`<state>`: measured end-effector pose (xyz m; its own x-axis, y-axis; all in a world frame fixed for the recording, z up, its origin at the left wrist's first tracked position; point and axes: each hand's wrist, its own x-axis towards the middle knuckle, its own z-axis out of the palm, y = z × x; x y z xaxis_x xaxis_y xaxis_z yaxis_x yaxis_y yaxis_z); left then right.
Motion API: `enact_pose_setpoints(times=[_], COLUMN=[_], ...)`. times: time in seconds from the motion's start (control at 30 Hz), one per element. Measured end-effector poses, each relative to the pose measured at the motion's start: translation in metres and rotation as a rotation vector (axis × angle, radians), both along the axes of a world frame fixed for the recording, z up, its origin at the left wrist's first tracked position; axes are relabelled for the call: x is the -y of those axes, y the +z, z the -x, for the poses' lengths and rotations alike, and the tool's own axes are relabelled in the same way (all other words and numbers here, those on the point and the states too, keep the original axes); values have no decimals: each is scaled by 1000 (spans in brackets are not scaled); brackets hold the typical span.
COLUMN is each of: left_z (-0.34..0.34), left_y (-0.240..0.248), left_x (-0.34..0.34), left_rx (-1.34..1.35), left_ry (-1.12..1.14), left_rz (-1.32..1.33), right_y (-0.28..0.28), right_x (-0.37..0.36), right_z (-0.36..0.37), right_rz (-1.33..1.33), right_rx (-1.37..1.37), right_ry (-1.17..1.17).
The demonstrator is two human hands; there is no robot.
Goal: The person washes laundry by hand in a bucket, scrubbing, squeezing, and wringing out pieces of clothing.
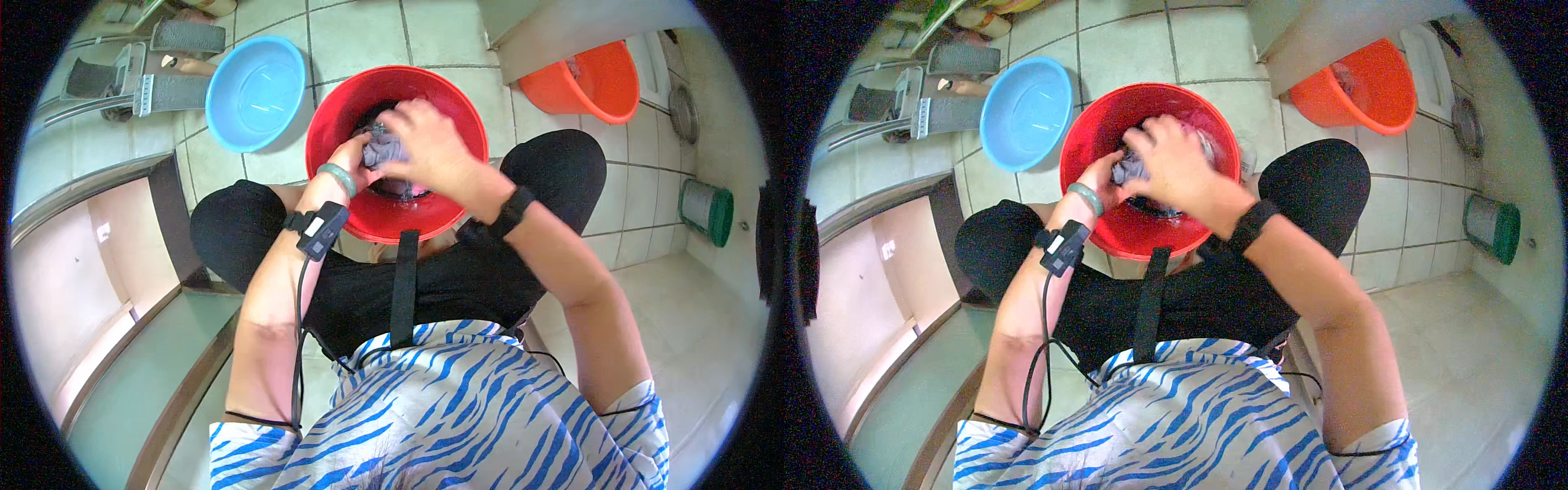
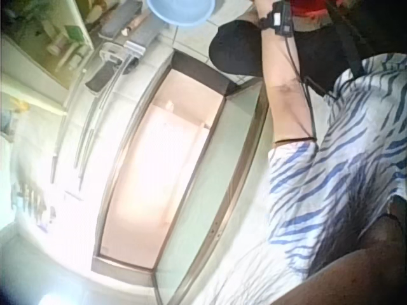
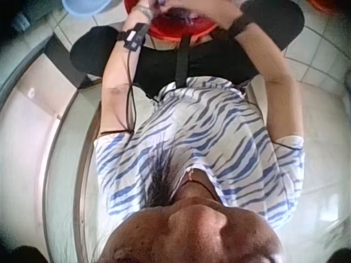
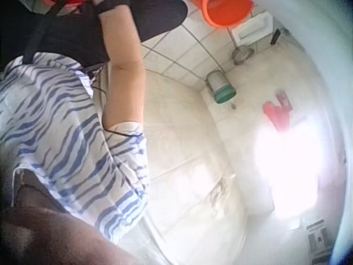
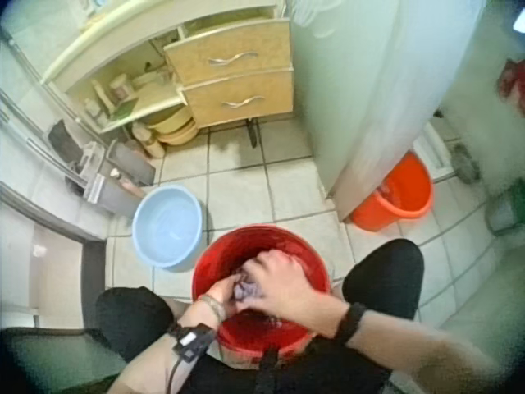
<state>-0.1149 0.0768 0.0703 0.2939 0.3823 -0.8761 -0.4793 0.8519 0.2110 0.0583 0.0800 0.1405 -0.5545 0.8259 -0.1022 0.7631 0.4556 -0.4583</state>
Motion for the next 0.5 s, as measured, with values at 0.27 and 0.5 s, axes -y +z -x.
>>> enact_pose_setpoints(times=[0.27,0.5], left_z=[-1,-13], left_y=[-53,-20], left_x=[43,25], left_rx=[28,52], left_ry=[132,50], left_rz=[8,-174], right_y=[-51,-33], right_x=[19,4], right_z=[26,7], right_rz=[494,437], right_rx=[220,93], right_ry=[38,-4])
